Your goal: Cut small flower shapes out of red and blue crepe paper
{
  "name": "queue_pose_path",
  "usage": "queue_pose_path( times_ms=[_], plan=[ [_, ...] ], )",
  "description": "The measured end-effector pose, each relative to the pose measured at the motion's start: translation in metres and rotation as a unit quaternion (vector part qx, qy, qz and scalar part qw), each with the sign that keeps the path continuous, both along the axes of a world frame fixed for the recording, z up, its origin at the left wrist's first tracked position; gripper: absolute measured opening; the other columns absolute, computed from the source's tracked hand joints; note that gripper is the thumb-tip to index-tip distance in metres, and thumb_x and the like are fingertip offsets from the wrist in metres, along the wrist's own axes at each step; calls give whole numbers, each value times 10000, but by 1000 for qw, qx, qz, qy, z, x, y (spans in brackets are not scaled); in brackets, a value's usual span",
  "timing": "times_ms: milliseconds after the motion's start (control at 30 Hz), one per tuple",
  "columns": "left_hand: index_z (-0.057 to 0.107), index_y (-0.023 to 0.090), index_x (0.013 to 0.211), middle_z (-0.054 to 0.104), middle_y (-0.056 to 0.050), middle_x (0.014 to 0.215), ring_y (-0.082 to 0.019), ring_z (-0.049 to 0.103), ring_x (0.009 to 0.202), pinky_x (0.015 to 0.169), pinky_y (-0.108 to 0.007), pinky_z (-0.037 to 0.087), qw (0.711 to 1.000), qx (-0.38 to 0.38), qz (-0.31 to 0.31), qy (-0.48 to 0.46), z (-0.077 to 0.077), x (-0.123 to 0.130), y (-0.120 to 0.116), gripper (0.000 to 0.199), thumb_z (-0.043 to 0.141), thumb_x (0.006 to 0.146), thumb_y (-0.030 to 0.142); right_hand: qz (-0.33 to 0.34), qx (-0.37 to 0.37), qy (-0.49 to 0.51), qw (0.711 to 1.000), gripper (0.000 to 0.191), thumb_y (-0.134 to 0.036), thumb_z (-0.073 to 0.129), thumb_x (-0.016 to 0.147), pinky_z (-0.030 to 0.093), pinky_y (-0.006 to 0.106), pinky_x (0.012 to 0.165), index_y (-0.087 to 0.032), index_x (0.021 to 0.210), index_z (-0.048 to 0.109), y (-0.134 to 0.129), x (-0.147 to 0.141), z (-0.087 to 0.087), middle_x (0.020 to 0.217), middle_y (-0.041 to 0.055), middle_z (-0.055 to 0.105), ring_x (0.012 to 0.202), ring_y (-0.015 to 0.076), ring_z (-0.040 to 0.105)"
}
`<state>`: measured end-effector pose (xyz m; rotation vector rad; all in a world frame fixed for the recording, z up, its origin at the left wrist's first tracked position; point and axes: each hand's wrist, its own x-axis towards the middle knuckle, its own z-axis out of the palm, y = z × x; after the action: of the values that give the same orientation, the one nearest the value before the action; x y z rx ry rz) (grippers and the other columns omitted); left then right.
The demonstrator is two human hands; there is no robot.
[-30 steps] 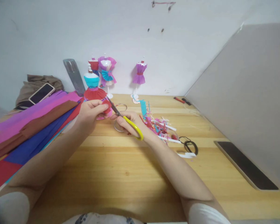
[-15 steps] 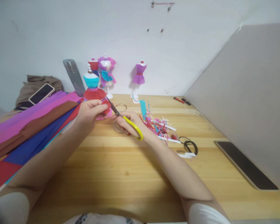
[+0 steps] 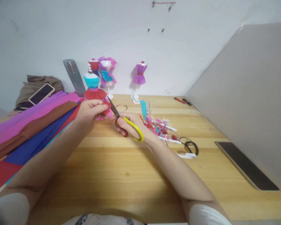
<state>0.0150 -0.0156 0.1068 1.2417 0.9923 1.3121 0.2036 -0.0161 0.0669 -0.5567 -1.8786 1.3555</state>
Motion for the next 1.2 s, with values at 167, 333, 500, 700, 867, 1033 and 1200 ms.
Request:
queue_pose_path(
  times_ms=[167,333,500,700,867,1033,1200],
  plan=[
    [578,167,488,576,5,504,-87,496,493,512,-238,397,1000,-5,2,12,1,0,-1,300,783,581,366,-10,1,-10,1000,674,-777,542,925,393,242,499,-143,1104,685,1,2,-1,703,-16,541,543,101,485],
    [576,168,499,597,-7,533,-95,516,514,525,-242,410,1000,-12,-1,28,2,0,-1,294,769,595,367,-22,31,-29,999,620,-741,549,947,375,251,529,-157,1100,691,1,3,-1,659,-34,480,559,112,455],
    [561,172,503,586,-6,538,-100,521,536,536,-239,405,999,-14,-8,48,3,-2,-1,299,753,606,377,-36,66,-50,996,601,-739,543,949,340,259,526,-169,1047,706,2,3,2,661,-32,475,556,115,419],
    [567,170,513,585,-5,547,-95,500,541,529,-232,389,998,-14,-15,56,3,-3,0,281,745,589,373,-59,77,-79,992,532,-667,574,960,327,268,556,-163,1042,723,2,7,5,668,-27,471,586,128,423],
    [563,172,509,581,-7,545,-92,498,535,509,-226,370,998,-11,-16,63,4,-3,0,266,722,592,368,-72,70,-84,991,503,-645,606,945,377,290,610,-169,1027,746,2,7,5,699,-8,502,629,147,462],
    [563,175,516,583,-2,541,-88,495,524,497,-219,369,998,-12,-17,61,3,-4,1,261,736,588,356,-63,56,-78,993,480,-629,617,949,358,269,562,-180,1065,740,2,7,5,631,-36,459,571,129,434],
    [575,172,512,579,6,518,-79,495,499,492,-208,386,998,-9,-17,53,3,-6,4,261,750,595,347,-9,-10,-74,997,554,-667,646,913,345,242,497,-156,1115,712,5,10,5,672,-34,486,537,100,431]
  ],
)
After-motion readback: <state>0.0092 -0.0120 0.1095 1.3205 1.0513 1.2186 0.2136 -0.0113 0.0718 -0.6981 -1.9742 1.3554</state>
